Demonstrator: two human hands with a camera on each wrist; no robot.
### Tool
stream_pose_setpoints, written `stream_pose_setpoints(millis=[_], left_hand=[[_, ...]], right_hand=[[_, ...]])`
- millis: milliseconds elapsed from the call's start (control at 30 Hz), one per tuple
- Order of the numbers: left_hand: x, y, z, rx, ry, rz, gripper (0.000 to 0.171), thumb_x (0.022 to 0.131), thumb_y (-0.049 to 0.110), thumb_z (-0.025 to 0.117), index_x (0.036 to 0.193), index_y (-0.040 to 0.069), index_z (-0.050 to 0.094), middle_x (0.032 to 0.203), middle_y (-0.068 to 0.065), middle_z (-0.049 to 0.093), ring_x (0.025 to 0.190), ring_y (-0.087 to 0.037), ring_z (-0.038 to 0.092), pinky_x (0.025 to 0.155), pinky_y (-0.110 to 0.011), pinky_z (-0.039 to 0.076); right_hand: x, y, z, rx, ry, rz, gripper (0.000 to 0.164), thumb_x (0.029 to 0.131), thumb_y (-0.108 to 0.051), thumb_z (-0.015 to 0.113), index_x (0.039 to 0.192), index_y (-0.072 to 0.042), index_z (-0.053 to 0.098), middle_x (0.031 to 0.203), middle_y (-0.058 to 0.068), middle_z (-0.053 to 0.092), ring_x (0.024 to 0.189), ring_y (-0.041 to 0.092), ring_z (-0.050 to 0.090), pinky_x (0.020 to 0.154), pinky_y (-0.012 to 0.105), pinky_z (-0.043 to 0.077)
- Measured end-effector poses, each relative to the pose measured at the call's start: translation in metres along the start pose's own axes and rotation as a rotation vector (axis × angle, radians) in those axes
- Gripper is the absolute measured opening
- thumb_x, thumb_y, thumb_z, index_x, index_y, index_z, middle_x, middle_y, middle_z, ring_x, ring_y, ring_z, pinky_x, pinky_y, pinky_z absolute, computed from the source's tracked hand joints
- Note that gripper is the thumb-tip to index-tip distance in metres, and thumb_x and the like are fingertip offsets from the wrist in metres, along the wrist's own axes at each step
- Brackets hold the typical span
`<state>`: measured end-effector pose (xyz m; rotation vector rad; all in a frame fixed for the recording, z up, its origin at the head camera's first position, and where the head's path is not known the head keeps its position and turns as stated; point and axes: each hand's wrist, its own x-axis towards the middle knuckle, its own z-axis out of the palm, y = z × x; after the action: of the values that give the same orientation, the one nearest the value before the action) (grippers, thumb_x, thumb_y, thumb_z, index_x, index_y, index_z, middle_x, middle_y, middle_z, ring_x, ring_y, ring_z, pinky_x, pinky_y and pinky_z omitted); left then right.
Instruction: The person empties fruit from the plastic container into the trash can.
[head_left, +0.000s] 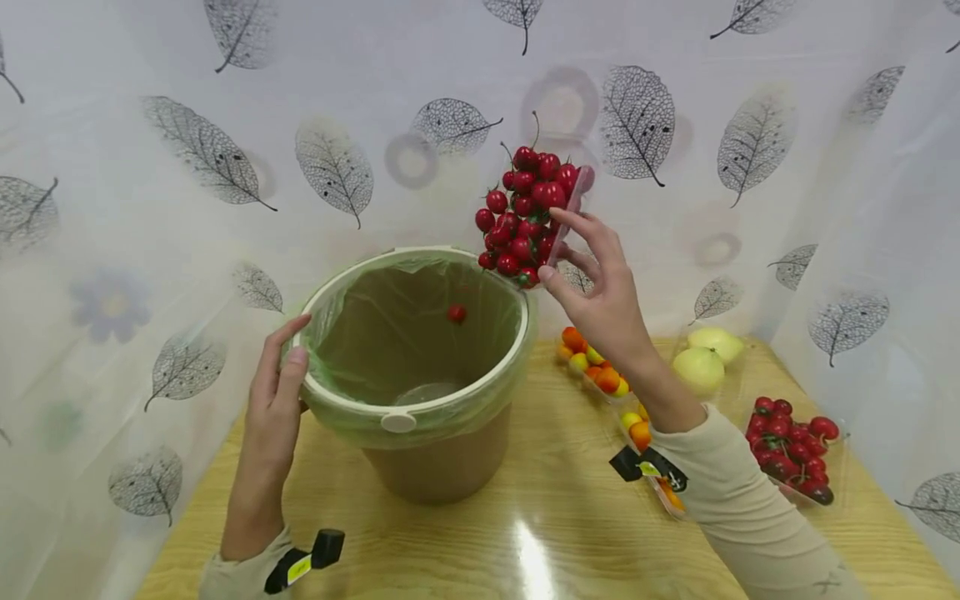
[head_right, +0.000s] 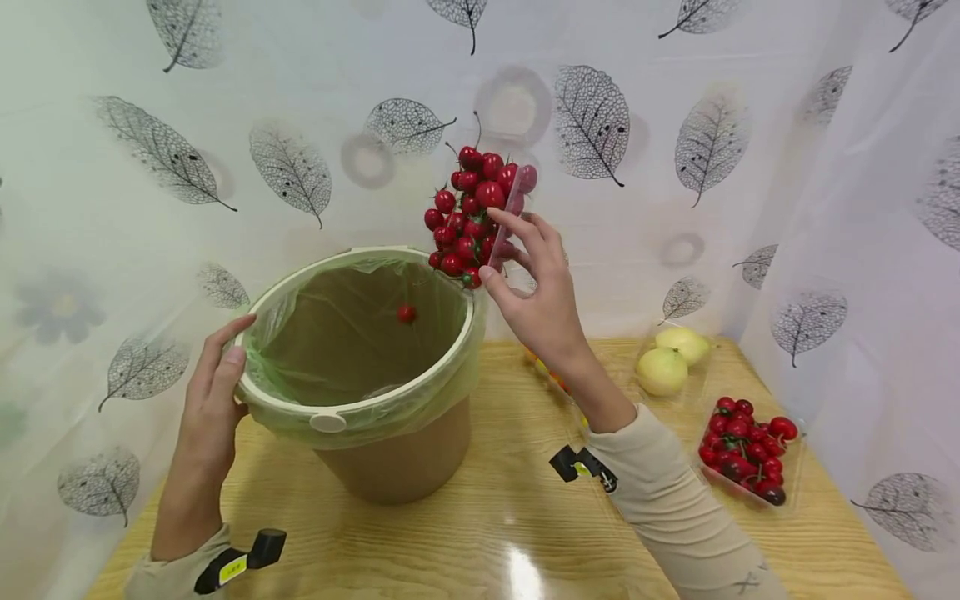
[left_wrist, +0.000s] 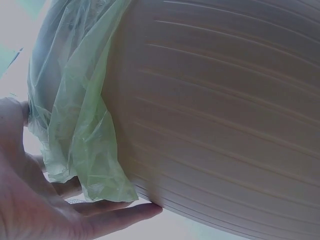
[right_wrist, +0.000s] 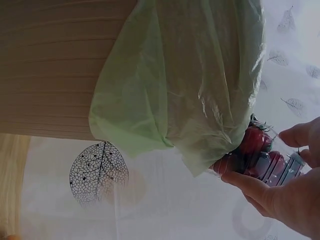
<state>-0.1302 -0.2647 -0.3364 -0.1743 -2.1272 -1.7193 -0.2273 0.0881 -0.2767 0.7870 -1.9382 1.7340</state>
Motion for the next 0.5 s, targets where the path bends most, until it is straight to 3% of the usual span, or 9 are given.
stream_pose_setpoints(millis=[133, 333, 500], left_hand=[[-0.0004, -0.0007, -0.0001, -0.001, 0.0, 0.006, 0.047, 0.112, 0.033, 0.036, 0.158, 0.02, 0.04, 0.159, -0.007, 0.034, 0.121, -0.03, 0.055, 0.081, -0.019, 0.054], [0.0004, -0.0015, -0.0001, -0.03, -0.001, 0.027, 0.046, 0.112, 0.03, 0.038, 0.157, 0.018, 0.042, 0.157, -0.008, 0.037, 0.117, -0.028, 0.059, 0.08, -0.02, 0.055], [-0.0008, -0.0019, -0.0006, -0.029, 0.006, 0.02, 0.046, 0.112, 0.03, 0.038, 0.157, 0.019, 0.042, 0.156, -0.009, 0.038, 0.116, -0.025, 0.06, 0.081, -0.019, 0.055]], right_hand=[[-0.0024, 0.0, 0.0021, -0.051, 0.0, -0.017, 0.055, 0.096, 0.001, 0.068, 0.147, -0.015, 0.055, 0.155, 0.005, 0.033, 0.132, 0.031, 0.05, 0.086, 0.034, 0.057], [-0.0067, 0.0013, 0.0034, -0.106, 0.011, -0.02, 0.055, 0.095, -0.002, 0.071, 0.145, -0.021, 0.058, 0.158, 0.002, 0.03, 0.137, 0.035, 0.048, 0.086, 0.052, 0.056], [-0.0092, 0.0031, 0.0083, -0.097, 0.008, -0.059, 0.054, 0.094, 0.002, 0.071, 0.143, -0.016, 0.06, 0.158, -0.001, 0.03, 0.137, 0.032, 0.049, 0.084, 0.047, 0.057]])
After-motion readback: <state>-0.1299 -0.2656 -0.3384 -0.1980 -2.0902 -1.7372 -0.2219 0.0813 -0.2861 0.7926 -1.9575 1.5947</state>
